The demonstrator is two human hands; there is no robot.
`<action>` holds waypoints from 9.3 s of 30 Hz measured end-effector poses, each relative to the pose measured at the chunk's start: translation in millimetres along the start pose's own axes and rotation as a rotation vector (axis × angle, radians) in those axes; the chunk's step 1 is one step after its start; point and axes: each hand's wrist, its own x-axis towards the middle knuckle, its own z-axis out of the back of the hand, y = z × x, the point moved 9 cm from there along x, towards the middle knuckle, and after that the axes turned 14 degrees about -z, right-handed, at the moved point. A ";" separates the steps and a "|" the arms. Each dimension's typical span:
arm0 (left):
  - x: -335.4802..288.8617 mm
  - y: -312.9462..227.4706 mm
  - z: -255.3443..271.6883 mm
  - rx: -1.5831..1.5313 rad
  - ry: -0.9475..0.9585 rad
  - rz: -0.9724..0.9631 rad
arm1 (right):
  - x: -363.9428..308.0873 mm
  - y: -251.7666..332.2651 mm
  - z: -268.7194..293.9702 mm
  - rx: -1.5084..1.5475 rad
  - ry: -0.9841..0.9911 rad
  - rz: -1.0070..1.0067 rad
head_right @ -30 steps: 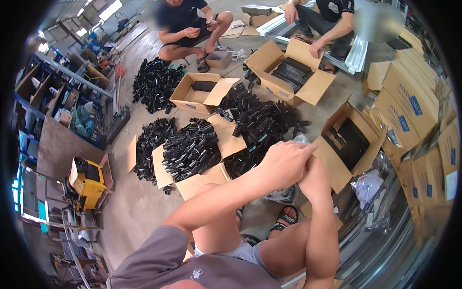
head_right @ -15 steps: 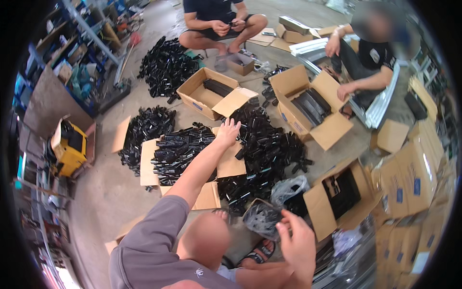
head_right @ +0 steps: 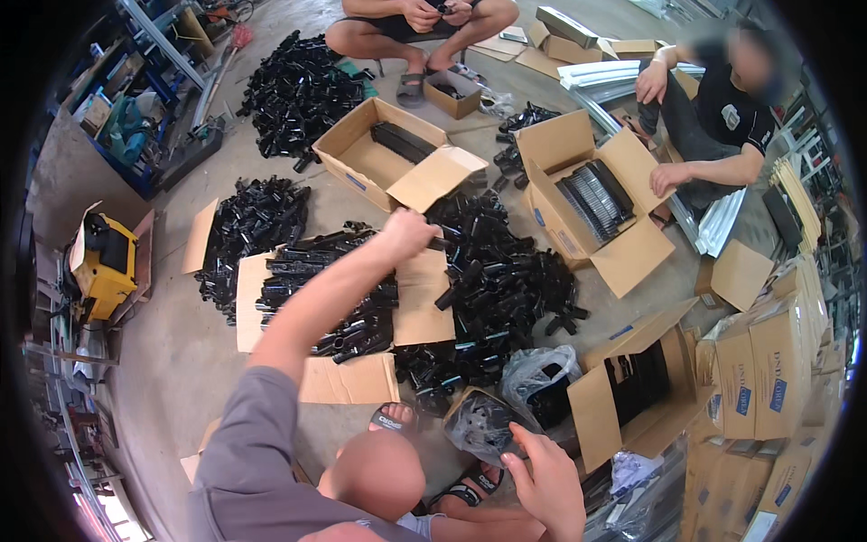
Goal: The person inserts small metal pins into black plastic components by hand.
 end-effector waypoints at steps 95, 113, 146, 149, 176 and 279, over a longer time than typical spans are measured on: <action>-294.3 -275.0 -57.6 -2.170 0.067 0.292 | -66.2 24.5 1.2 0.072 -0.285 0.188; -330.9 -289.9 1.8 -2.486 0.042 -0.175 | -63.8 65.9 -28.4 0.042 -0.256 0.209; -254.0 -340.4 118.7 -0.670 0.241 -0.468 | -59.0 -329.0 -67.3 1.092 -0.695 -0.427; -241.9 -331.6 130.6 -0.711 0.156 -0.424 | -31.0 -350.6 6.8 0.661 -1.044 -0.467; -206.7 -291.7 130.2 -0.744 0.217 -0.277 | 344.6 -290.7 -15.4 -0.631 -0.537 -0.457; -312.5 -298.0 56.9 -2.346 -0.762 0.154 | -51.5 56.3 -29.2 0.650 -0.168 0.259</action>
